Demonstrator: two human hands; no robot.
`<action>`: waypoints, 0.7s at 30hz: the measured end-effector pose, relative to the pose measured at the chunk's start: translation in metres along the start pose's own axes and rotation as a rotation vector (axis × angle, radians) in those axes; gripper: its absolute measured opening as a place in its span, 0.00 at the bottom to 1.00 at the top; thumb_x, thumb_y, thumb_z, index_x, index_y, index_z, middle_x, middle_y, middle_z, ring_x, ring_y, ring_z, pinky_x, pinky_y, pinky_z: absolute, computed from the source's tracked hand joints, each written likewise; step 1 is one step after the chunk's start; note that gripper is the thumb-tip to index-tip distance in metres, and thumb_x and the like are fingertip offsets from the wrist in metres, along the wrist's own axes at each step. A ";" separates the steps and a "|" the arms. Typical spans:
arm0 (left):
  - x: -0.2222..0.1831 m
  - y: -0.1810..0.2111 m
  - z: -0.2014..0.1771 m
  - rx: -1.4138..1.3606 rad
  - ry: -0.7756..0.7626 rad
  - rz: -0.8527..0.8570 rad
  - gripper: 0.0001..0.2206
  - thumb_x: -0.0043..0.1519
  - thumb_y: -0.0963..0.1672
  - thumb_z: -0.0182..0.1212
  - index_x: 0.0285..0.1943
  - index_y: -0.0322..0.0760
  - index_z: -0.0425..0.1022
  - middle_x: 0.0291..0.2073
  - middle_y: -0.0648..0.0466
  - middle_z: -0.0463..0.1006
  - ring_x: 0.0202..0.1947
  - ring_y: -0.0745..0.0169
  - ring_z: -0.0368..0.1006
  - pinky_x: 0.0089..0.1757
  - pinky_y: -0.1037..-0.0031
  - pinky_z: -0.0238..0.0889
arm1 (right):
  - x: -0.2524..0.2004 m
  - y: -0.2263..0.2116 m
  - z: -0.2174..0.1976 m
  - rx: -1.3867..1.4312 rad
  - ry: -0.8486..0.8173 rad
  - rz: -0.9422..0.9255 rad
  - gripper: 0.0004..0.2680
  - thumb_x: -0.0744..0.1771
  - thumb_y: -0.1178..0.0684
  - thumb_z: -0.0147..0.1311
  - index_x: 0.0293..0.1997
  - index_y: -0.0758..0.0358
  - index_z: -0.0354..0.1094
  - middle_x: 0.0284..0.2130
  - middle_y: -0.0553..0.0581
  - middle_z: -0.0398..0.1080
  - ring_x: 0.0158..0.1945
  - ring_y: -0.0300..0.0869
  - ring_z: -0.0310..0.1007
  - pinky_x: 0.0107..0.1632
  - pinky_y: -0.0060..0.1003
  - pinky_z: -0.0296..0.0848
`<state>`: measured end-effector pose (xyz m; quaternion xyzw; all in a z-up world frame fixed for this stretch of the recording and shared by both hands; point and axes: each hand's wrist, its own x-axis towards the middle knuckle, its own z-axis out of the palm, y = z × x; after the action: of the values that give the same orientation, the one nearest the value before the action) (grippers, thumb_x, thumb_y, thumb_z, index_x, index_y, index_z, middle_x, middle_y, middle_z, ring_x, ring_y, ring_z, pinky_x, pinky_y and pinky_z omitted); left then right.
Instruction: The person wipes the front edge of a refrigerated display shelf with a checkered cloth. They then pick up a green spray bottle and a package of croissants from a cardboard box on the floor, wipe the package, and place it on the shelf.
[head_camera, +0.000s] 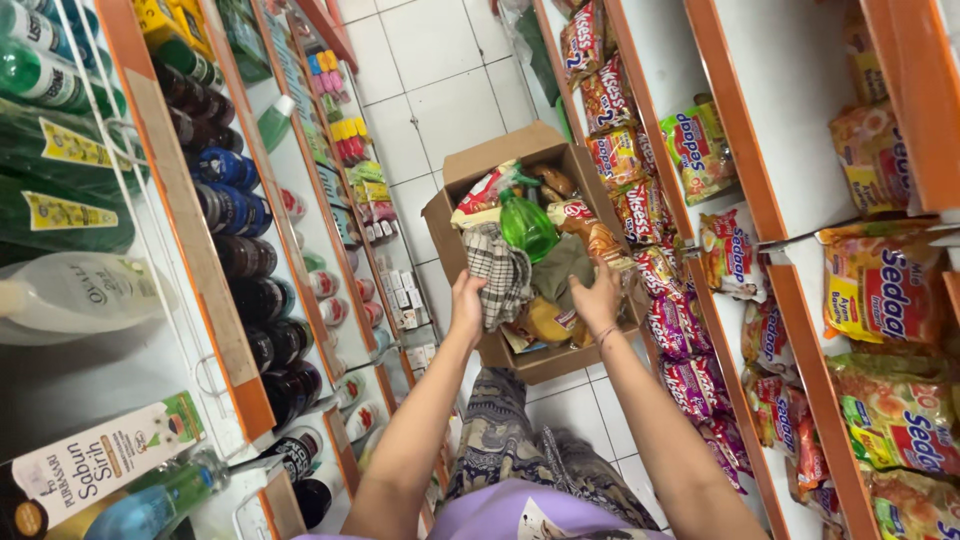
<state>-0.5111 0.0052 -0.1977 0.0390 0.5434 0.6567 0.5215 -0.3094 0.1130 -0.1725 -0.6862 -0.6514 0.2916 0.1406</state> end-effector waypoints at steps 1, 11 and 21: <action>-0.003 0.007 0.003 -0.016 -0.013 -0.007 0.18 0.58 0.40 0.47 0.55 0.25 0.71 0.45 0.47 0.79 0.46 0.57 0.76 0.51 0.68 0.67 | -0.001 0.001 0.001 0.021 -0.003 0.000 0.26 0.62 0.46 0.65 0.66 0.58 0.62 0.60 0.69 0.64 0.64 0.59 0.62 0.65 0.50 0.61; -0.040 0.064 0.062 -0.385 -0.402 -0.346 0.20 0.60 0.41 0.45 0.59 0.25 0.71 0.50 0.43 0.79 0.49 0.52 0.77 0.53 0.62 0.71 | -0.028 -0.019 -0.052 1.257 -0.581 0.211 0.14 0.69 0.53 0.49 0.61 0.69 0.65 0.55 0.58 0.72 0.57 0.43 0.71 0.58 0.40 0.70; -0.071 0.120 0.141 0.334 -0.340 0.065 0.19 0.68 0.46 0.48 0.67 0.40 0.72 0.55 0.52 0.72 0.51 0.58 0.66 0.51 0.66 0.58 | -0.083 -0.036 -0.227 1.349 -0.180 0.066 0.08 0.70 0.59 0.53 0.54 0.70 0.70 0.46 0.57 0.76 0.45 0.39 0.77 0.49 0.37 0.76</action>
<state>-0.4691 0.0643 -0.0137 0.2522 0.5474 0.5582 0.5702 -0.2044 0.0781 0.0460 -0.4411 -0.3148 0.6941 0.4739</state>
